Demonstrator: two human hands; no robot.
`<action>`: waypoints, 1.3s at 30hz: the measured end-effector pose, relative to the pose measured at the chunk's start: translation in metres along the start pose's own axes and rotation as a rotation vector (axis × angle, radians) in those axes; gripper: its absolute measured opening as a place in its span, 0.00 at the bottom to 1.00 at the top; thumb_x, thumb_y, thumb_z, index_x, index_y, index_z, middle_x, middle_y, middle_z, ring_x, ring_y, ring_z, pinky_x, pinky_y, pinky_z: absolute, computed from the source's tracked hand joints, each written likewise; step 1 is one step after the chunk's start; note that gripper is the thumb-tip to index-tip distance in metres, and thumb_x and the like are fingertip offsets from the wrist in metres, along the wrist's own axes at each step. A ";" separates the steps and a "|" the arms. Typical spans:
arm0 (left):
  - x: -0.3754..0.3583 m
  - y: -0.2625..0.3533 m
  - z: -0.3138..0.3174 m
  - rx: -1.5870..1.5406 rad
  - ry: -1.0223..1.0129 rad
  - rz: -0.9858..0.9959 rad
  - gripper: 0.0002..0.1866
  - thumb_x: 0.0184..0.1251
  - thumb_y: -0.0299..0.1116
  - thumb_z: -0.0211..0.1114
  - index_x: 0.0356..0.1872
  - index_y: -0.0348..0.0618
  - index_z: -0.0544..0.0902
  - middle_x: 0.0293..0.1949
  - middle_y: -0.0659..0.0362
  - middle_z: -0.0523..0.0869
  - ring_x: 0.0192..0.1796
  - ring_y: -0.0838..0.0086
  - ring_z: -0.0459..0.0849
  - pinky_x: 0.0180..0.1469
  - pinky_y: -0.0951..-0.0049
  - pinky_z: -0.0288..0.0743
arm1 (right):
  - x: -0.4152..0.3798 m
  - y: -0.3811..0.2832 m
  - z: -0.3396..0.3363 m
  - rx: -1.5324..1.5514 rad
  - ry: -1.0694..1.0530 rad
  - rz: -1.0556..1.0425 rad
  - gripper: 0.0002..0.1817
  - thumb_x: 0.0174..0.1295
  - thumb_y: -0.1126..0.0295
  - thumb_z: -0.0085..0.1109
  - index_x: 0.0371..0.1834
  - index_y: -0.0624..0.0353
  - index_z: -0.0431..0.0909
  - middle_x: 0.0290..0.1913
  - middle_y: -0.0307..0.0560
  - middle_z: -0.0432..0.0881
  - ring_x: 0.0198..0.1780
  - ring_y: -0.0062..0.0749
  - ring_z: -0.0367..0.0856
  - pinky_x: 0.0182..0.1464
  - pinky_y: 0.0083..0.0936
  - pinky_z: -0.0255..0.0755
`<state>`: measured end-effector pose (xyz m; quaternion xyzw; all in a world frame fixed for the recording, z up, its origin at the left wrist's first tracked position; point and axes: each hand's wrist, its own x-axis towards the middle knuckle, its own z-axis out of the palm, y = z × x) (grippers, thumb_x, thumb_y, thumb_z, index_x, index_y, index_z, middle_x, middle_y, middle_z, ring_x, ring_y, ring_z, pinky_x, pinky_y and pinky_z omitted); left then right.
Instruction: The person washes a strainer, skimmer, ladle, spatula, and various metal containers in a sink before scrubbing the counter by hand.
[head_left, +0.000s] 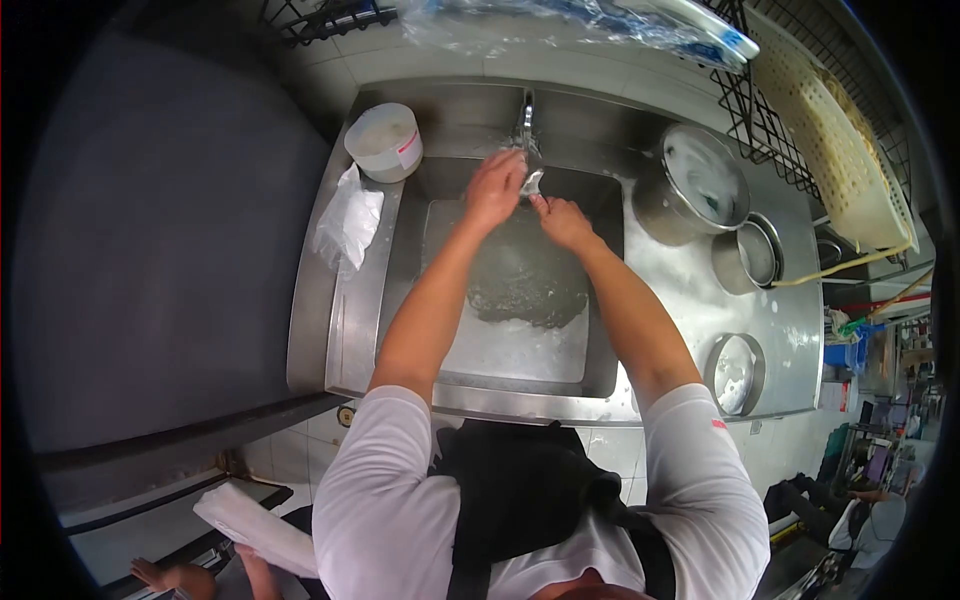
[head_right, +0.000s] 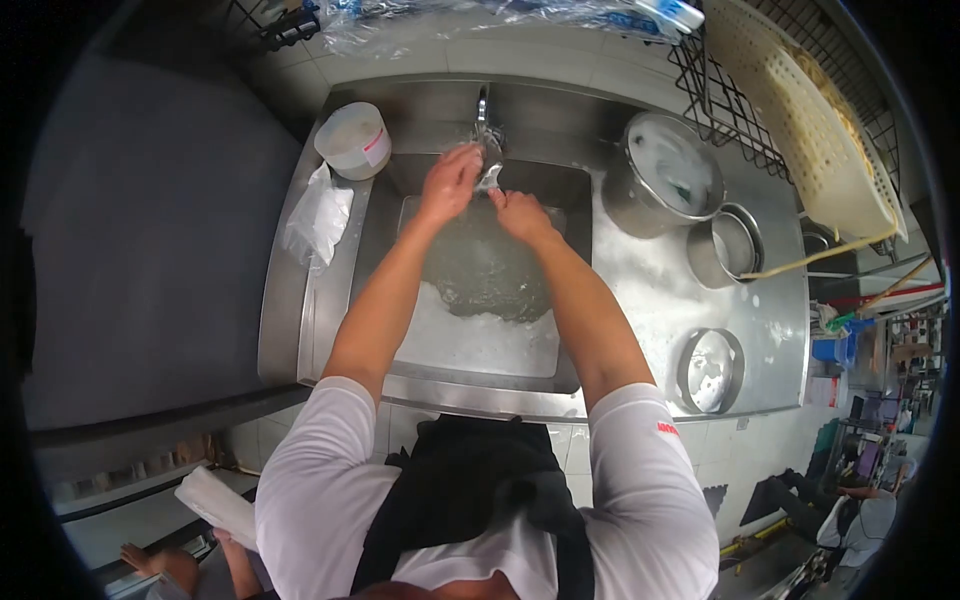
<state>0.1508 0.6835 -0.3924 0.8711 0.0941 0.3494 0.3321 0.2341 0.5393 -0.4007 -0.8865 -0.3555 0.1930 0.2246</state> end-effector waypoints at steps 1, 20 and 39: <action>0.007 -0.008 0.005 0.014 -0.089 0.061 0.18 0.71 0.38 0.52 0.55 0.43 0.80 0.58 0.50 0.78 0.62 0.54 0.74 0.65 0.60 0.64 | 0.003 -0.005 -0.003 0.006 -0.002 0.009 0.34 0.71 0.43 0.33 0.48 0.63 0.78 0.47 0.65 0.80 0.53 0.64 0.75 0.59 0.48 0.67; 0.034 -0.096 0.013 -0.828 0.053 -0.837 0.22 0.69 0.49 0.59 0.45 0.37 0.83 0.39 0.60 0.85 0.42 0.75 0.81 0.48 0.73 0.73 | -0.016 0.010 0.006 -0.084 0.084 -0.090 0.31 0.69 0.41 0.37 0.39 0.60 0.77 0.33 0.64 0.82 0.40 0.64 0.80 0.44 0.53 0.73; 0.055 -0.022 0.007 -0.357 -0.131 -0.644 0.26 0.54 0.56 0.70 0.26 0.36 0.82 0.22 0.61 0.80 0.27 0.78 0.75 0.33 0.73 0.71 | -0.026 -0.007 0.008 -0.254 0.151 -0.115 0.25 0.69 0.45 0.42 0.36 0.57 0.77 0.28 0.60 0.82 0.34 0.59 0.82 0.36 0.50 0.75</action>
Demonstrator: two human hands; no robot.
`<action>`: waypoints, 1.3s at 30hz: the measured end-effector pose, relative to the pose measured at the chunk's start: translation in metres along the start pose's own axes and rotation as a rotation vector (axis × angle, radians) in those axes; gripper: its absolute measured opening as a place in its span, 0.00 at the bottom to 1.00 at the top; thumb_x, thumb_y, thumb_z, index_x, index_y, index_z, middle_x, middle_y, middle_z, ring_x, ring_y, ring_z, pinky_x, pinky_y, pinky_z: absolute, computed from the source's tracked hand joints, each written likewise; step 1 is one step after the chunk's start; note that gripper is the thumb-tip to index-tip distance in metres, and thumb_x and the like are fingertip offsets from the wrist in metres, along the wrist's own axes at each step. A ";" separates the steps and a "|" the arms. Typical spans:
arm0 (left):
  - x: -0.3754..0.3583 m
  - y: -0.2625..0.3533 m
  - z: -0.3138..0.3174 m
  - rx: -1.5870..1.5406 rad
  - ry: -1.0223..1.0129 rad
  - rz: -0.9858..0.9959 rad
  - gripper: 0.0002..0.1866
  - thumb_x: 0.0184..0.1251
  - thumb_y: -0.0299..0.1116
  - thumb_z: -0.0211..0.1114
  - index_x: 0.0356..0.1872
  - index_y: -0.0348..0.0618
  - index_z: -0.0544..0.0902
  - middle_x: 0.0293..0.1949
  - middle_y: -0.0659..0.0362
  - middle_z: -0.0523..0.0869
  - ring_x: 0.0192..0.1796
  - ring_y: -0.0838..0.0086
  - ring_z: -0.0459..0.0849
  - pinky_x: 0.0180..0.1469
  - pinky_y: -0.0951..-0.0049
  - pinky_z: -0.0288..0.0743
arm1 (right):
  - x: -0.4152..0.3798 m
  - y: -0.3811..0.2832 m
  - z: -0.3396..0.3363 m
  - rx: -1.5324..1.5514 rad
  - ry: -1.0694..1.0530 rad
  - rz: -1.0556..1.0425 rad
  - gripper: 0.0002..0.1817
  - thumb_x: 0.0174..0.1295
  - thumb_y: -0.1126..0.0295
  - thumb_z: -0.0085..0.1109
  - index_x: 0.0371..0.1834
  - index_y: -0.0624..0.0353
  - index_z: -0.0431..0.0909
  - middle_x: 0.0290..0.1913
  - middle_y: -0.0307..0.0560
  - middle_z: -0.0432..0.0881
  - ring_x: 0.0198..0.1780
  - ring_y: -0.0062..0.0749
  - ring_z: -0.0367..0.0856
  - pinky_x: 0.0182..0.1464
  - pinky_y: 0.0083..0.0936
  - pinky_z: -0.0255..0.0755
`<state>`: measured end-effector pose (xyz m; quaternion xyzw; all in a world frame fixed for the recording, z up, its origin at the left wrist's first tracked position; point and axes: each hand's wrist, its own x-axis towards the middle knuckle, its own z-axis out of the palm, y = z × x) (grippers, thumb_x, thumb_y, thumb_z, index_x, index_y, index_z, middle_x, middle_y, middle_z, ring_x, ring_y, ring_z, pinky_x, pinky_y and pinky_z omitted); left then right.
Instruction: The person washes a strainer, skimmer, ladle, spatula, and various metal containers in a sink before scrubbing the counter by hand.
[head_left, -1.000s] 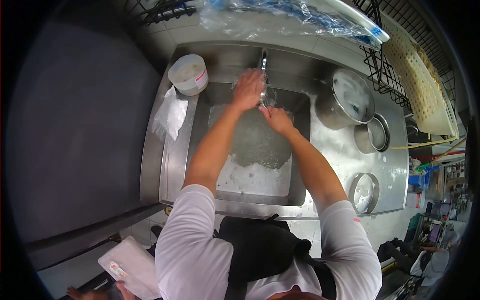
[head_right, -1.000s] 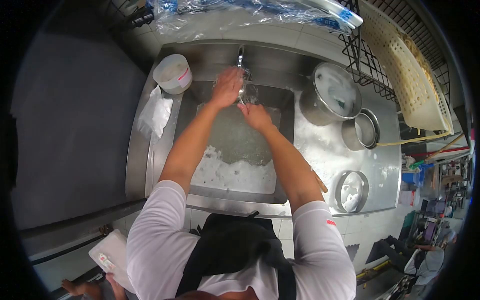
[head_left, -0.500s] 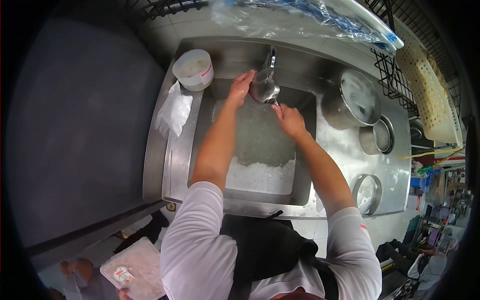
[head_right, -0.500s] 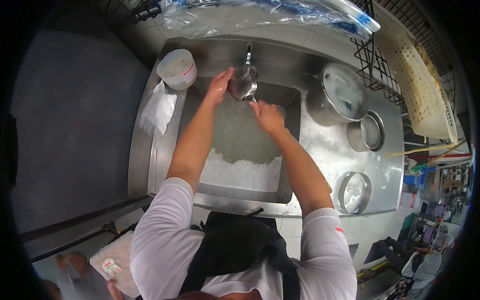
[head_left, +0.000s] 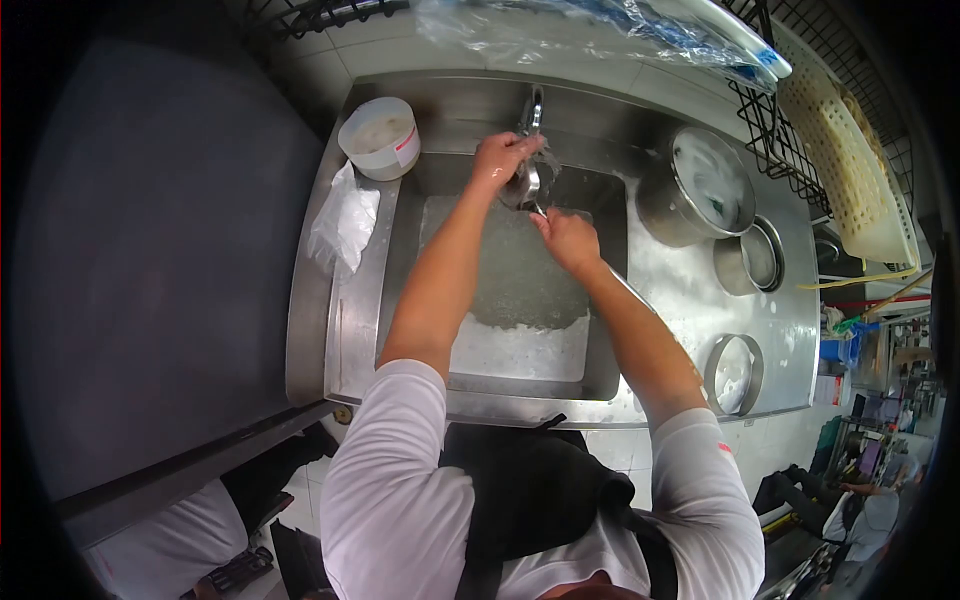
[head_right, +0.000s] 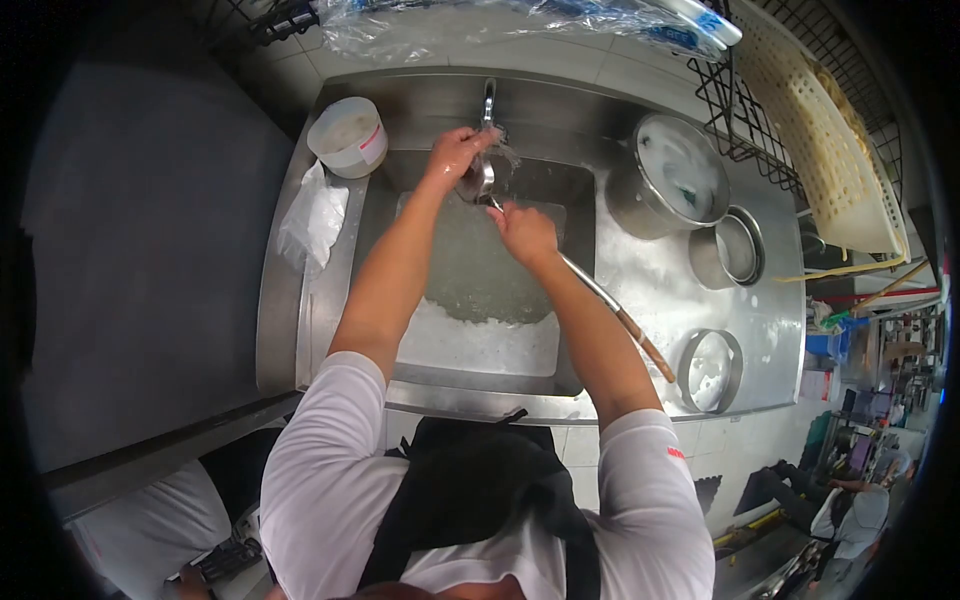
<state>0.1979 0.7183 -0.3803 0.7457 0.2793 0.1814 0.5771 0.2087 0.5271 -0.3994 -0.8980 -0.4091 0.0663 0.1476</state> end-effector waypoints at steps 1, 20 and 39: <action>0.005 -0.006 -0.002 -0.090 -0.002 -0.016 0.26 0.56 0.56 0.69 0.25 0.36 0.82 0.21 0.62 0.80 0.26 0.78 0.75 0.32 0.73 0.70 | -0.001 -0.001 0.000 -0.036 -0.002 0.000 0.25 0.69 0.46 0.43 0.36 0.57 0.77 0.27 0.60 0.82 0.33 0.58 0.83 0.35 0.49 0.76; 0.012 -0.017 -0.033 -0.362 -0.408 0.052 0.13 0.66 0.39 0.64 0.40 0.39 0.85 0.36 0.64 0.85 0.39 0.79 0.78 0.45 0.77 0.69 | -0.019 -0.003 -0.006 -0.171 0.077 0.003 0.21 0.68 0.48 0.45 0.38 0.55 0.77 0.24 0.55 0.82 0.29 0.52 0.84 0.31 0.43 0.77; 0.022 0.005 -0.045 -0.110 -0.593 0.139 0.14 0.63 0.34 0.67 0.45 0.36 0.83 0.42 0.58 0.86 0.45 0.76 0.83 0.51 0.75 0.75 | -0.024 0.011 0.004 -0.189 0.120 0.022 0.23 0.68 0.46 0.44 0.35 0.56 0.76 0.22 0.54 0.82 0.27 0.53 0.83 0.28 0.43 0.77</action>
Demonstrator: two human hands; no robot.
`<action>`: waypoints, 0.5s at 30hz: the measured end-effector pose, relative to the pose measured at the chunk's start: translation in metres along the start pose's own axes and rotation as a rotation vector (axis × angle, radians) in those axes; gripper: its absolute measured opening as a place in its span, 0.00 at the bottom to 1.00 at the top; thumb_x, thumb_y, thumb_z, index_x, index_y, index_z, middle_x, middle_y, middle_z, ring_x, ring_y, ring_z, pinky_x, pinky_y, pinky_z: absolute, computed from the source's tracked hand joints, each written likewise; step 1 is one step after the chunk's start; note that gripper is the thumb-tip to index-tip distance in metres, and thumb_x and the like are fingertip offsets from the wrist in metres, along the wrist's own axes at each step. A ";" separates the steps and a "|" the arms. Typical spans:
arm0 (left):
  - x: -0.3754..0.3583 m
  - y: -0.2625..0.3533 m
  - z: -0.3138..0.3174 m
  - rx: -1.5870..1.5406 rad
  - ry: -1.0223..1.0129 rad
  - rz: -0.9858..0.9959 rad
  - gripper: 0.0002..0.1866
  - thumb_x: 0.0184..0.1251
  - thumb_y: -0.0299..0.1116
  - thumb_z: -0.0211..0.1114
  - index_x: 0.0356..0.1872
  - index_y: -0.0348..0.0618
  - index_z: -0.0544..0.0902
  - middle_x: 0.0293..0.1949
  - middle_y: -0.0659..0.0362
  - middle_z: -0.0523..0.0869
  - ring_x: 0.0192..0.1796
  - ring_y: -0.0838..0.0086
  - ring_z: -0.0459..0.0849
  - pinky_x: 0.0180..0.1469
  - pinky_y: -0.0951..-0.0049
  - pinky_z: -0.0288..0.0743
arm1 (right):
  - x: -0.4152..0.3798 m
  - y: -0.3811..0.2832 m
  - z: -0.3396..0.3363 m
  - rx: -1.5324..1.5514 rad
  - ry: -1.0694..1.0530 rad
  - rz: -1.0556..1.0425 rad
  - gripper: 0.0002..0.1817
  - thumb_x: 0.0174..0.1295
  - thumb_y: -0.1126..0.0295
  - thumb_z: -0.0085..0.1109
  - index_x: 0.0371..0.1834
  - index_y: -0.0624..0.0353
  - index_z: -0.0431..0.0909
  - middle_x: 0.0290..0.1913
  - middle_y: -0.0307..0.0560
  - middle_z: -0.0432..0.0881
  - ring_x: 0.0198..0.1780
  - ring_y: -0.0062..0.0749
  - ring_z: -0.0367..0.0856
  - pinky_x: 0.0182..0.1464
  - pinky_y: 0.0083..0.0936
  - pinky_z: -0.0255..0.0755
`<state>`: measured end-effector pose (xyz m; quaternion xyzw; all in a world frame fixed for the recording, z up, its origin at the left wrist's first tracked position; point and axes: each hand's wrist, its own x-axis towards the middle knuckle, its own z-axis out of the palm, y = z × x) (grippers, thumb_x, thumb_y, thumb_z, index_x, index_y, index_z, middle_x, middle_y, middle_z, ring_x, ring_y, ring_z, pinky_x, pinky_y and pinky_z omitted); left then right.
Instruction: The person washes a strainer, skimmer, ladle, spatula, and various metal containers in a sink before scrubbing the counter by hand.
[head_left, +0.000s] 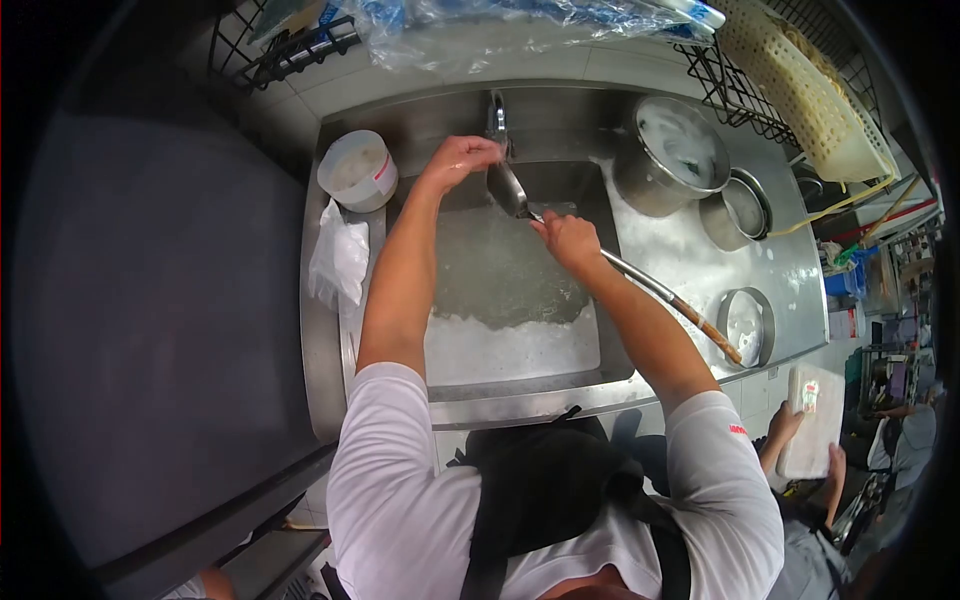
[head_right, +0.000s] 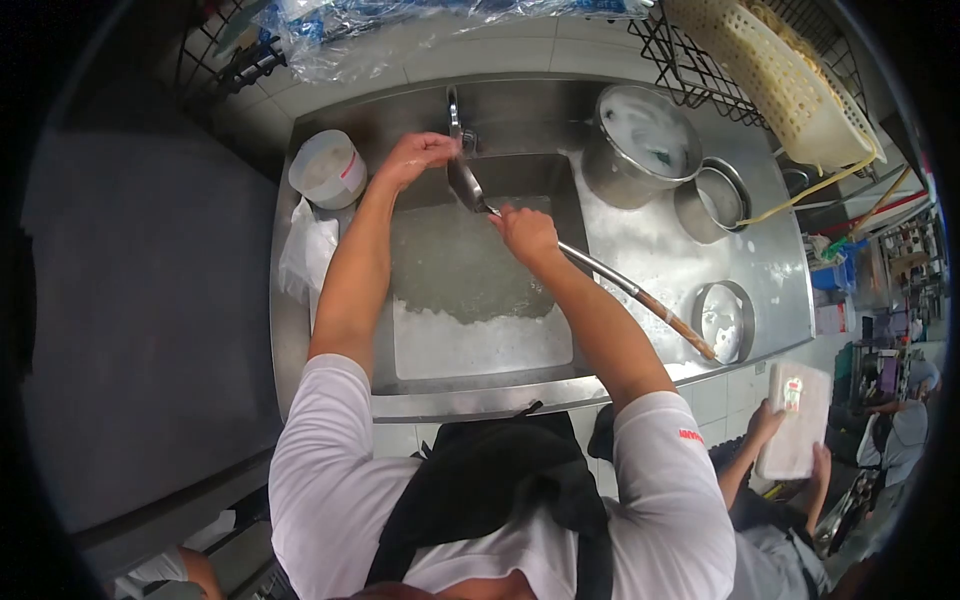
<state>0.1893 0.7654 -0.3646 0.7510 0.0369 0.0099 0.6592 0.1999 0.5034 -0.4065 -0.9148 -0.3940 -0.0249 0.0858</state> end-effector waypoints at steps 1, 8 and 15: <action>-0.002 0.003 0.001 0.086 0.009 -0.008 0.15 0.63 0.35 0.67 0.46 0.35 0.83 0.43 0.58 0.86 0.46 0.75 0.83 0.52 0.74 0.75 | 0.001 0.000 0.001 0.000 0.000 -0.002 0.23 0.68 0.46 0.44 0.35 0.56 0.76 0.23 0.54 0.82 0.27 0.53 0.83 0.29 0.43 0.77; 0.003 -0.010 -0.001 -0.083 0.029 0.013 0.13 0.61 0.31 0.68 0.43 0.35 0.83 0.39 0.59 0.86 0.42 0.77 0.83 0.49 0.76 0.76 | 0.003 -0.004 0.001 0.008 -0.029 -0.003 0.23 0.68 0.45 0.44 0.35 0.55 0.76 0.23 0.54 0.82 0.28 0.53 0.83 0.29 0.43 0.77; -0.002 -0.002 -0.001 0.022 0.036 0.056 0.13 0.59 0.28 0.68 0.44 0.34 0.82 0.37 0.57 0.86 0.40 0.77 0.84 0.47 0.77 0.76 | 0.006 -0.017 -0.012 0.000 -0.123 0.052 0.24 0.69 0.46 0.43 0.38 0.56 0.78 0.27 0.55 0.83 0.33 0.53 0.84 0.36 0.43 0.78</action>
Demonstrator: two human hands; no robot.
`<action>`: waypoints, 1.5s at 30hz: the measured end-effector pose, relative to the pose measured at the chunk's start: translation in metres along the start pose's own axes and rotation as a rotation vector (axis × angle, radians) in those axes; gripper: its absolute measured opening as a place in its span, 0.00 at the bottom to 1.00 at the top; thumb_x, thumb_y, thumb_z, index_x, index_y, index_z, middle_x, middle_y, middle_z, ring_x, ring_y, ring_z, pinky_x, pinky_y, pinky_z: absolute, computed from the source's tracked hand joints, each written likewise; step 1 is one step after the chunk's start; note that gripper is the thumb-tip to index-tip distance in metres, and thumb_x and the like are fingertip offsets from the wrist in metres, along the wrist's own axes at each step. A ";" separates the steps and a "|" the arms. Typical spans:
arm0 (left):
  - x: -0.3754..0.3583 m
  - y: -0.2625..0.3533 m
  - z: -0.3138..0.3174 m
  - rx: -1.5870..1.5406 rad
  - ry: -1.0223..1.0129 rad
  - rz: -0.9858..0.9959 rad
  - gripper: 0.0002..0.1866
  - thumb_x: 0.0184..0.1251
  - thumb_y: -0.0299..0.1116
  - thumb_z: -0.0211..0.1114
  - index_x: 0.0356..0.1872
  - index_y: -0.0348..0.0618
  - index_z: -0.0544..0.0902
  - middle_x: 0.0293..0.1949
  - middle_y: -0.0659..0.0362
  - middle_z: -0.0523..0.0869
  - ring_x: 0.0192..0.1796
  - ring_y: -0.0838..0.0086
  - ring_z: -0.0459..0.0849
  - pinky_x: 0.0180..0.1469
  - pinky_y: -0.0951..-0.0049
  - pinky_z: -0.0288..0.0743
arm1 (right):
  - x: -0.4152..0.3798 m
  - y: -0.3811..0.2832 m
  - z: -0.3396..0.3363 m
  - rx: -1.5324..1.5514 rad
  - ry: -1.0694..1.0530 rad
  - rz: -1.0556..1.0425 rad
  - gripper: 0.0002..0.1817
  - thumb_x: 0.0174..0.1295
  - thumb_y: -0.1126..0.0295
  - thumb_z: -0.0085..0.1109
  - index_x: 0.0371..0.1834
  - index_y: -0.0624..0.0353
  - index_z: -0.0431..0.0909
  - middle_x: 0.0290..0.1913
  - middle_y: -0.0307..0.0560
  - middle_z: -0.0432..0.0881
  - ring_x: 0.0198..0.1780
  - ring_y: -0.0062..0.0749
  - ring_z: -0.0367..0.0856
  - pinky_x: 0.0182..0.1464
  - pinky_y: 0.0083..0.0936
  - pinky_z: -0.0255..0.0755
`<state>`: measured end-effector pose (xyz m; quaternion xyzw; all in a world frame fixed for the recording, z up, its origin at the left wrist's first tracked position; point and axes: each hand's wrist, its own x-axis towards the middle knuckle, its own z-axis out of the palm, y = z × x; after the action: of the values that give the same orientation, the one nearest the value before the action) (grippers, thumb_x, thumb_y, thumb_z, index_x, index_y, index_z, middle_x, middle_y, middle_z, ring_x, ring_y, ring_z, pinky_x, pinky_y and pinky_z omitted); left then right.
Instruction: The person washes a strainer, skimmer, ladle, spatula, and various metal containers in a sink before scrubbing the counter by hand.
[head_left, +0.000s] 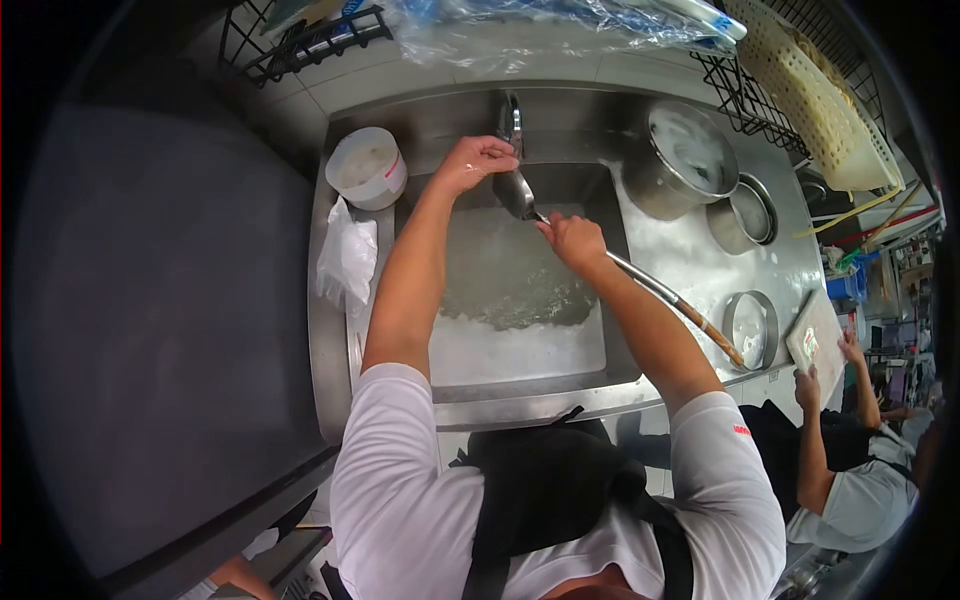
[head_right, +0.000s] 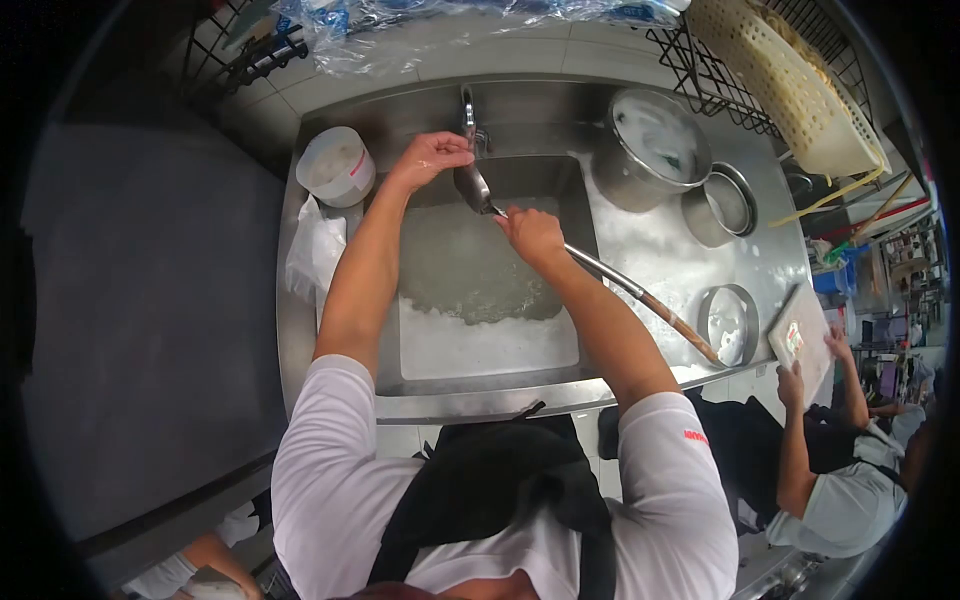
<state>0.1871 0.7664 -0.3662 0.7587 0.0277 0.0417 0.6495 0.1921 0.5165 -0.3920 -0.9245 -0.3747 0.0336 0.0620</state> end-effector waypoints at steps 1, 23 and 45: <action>-0.003 0.006 0.002 0.028 0.000 -0.002 0.13 0.59 0.28 0.68 0.45 0.34 0.82 0.37 0.57 0.87 0.40 0.77 0.83 0.47 0.77 0.76 | 0.000 -0.001 -0.001 0.008 0.004 0.002 0.24 0.69 0.46 0.43 0.38 0.56 0.78 0.27 0.55 0.83 0.33 0.53 0.84 0.36 0.43 0.78; 0.002 -0.017 0.023 -0.002 0.223 -0.082 0.25 0.62 0.43 0.68 0.57 0.42 0.76 0.46 0.59 0.84 0.50 0.69 0.81 0.57 0.65 0.72 | 0.009 -0.006 0.000 -0.042 0.091 0.050 0.20 0.70 0.51 0.44 0.39 0.58 0.74 0.28 0.55 0.83 0.32 0.51 0.85 0.34 0.41 0.79; 0.008 -0.067 0.125 -0.527 1.039 0.002 0.22 0.58 0.40 0.72 0.45 0.32 0.78 0.40 0.52 0.83 0.40 0.69 0.81 0.46 0.69 0.74 | -0.011 0.003 0.011 0.069 -0.022 0.272 0.20 0.72 0.51 0.37 0.44 0.59 0.67 0.35 0.61 0.83 0.38 0.59 0.83 0.40 0.49 0.77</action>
<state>0.2080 0.6546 -0.4514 0.4514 0.3306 0.4146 0.7177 0.1850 0.5076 -0.4031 -0.9636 -0.2451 0.0646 0.0848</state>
